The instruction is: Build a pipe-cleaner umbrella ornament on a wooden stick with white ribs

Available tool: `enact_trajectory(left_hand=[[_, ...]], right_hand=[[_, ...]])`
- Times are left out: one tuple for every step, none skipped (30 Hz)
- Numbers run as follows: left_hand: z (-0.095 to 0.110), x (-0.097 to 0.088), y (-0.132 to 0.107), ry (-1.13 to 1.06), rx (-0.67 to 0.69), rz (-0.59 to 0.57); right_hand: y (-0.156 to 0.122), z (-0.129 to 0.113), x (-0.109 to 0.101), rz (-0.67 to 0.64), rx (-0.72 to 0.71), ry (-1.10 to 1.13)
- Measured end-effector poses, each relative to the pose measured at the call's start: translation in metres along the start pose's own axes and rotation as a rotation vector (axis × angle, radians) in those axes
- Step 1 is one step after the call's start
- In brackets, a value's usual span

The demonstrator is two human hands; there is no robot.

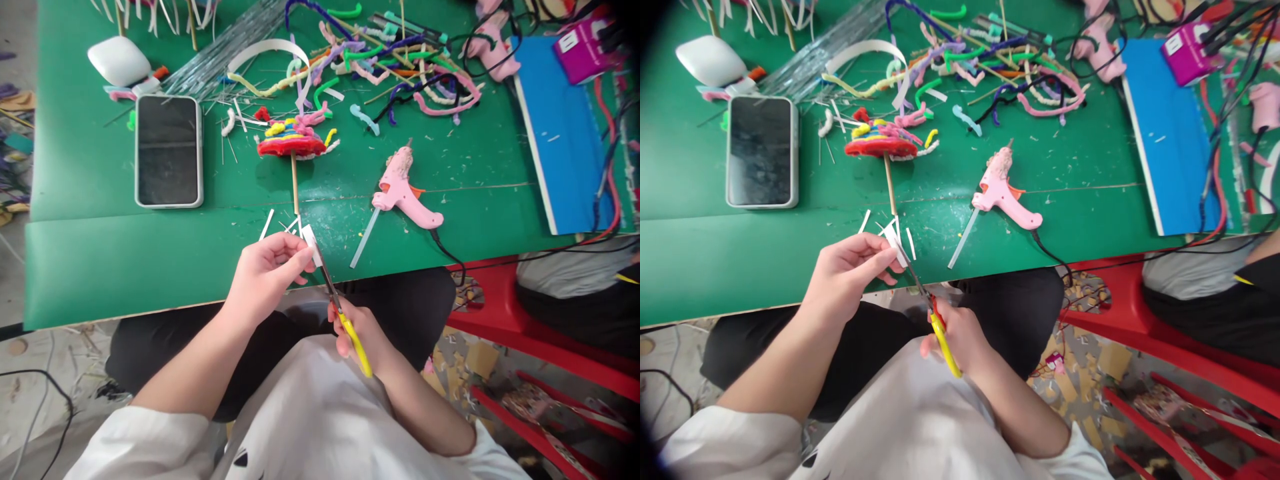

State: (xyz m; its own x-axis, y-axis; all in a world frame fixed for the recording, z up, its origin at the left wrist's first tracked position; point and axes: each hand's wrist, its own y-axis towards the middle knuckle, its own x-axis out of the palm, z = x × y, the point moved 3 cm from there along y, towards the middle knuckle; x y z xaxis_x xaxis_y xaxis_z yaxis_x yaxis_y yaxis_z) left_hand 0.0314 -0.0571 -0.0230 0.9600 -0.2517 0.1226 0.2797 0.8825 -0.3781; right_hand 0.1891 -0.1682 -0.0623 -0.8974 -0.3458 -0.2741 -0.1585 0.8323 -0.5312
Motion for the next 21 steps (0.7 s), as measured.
enact_trajectory(left_hand=[[-0.0002, 0.0, 0.0, 0.004, 0.0, -0.011], [-0.0004, 0.0, -0.0001, 0.011, -0.002, -0.021], [-0.0005, 0.0001, -0.0002, 0.018, -0.007, -0.029], [-0.0006, 0.0002, -0.0003, 0.026, -0.012, -0.035], [-0.0007, 0.0003, -0.0004, 0.032, -0.018, -0.04], [-0.0007, 0.0004, -0.0005, 0.037, -0.023, -0.043], [-0.0006, 0.0004, -0.0005, 0.039, -0.027, -0.045], [-0.0005, 0.0004, -0.0005, 0.04, -0.027, -0.048], [-0.0004, 0.0004, -0.0004, 0.039, -0.026, -0.05], [-0.0003, 0.0002, -0.0003, 0.037, -0.026, -0.051], [-0.0002, 0.0001, -0.0001, 0.034, -0.027, -0.05], [-0.0001, -0.0001, 0.0, 0.032, -0.028, -0.049], [0.0, -0.0003, 0.0002, 0.031, -0.029, -0.047], [0.0001, -0.0004, 0.0002, 0.031, -0.03, -0.046], [0.0003, -0.0004, 0.0003, 0.031, -0.031, -0.046], [0.0005, -0.0004, 0.0003, 0.03, -0.03, -0.045], [0.0006, -0.0005, 0.0003, 0.03, -0.029, -0.043], [0.0007, -0.0005, 0.0003, 0.029, -0.028, -0.04], [0.0007, -0.0006, 0.0003, 0.029, -0.029, -0.037], [0.0006, -0.0007, 0.0003, 0.028, -0.03, -0.036], [0.0004, -0.0007, 0.0004, 0.027, -0.031, -0.036]], right_hand=[[0.0004, -0.0003, -0.0004, -0.014, 0.004, 0.006], [0.0008, -0.0002, -0.0009, -0.021, 0.011, 0.008], [0.0011, 0.0001, -0.0014, -0.023, 0.02, 0.004], [0.0013, 0.0005, -0.0019, -0.021, 0.028, 0.001], [0.0013, 0.0009, -0.0021, -0.021, 0.032, 0.0], [0.0013, 0.0011, -0.0021, -0.021, 0.031, 0.002], [0.0011, 0.0011, -0.0019, -0.022, 0.025, 0.006], [0.0008, 0.0007, -0.0016, -0.019, 0.015, 0.009], [0.0006, 0.0001, -0.0011, -0.015, 0.004, 0.01], [0.0003, -0.0007, -0.0007, -0.007, -0.008, 0.008], [0.0001, -0.0017, -0.0003, 0.005, -0.019, 0.005], [-0.0001, -0.0027, 0.0001, 0.02, -0.027, -0.001], [-0.0002, -0.0035, 0.0004, 0.035, -0.032, -0.011], [-0.0003, -0.0041, 0.0007, 0.047, -0.034, -0.026], [-0.0002, -0.0044, 0.0011, 0.055, -0.033, -0.042], [-0.0002, -0.0044, 0.0013, 0.062, -0.03, -0.06], [-0.0001, -0.0042, 0.0015, 0.064, -0.025, -0.074], [0.0, -0.0039, 0.0015, 0.068, -0.021, -0.084], [0.0001, -0.0036, 0.0016, 0.07, -0.02, -0.087], [0.0001, -0.0033, 0.0018, 0.072, -0.022, -0.088], [0.0002, -0.0032, 0.0019, 0.074, -0.024, -0.084]])
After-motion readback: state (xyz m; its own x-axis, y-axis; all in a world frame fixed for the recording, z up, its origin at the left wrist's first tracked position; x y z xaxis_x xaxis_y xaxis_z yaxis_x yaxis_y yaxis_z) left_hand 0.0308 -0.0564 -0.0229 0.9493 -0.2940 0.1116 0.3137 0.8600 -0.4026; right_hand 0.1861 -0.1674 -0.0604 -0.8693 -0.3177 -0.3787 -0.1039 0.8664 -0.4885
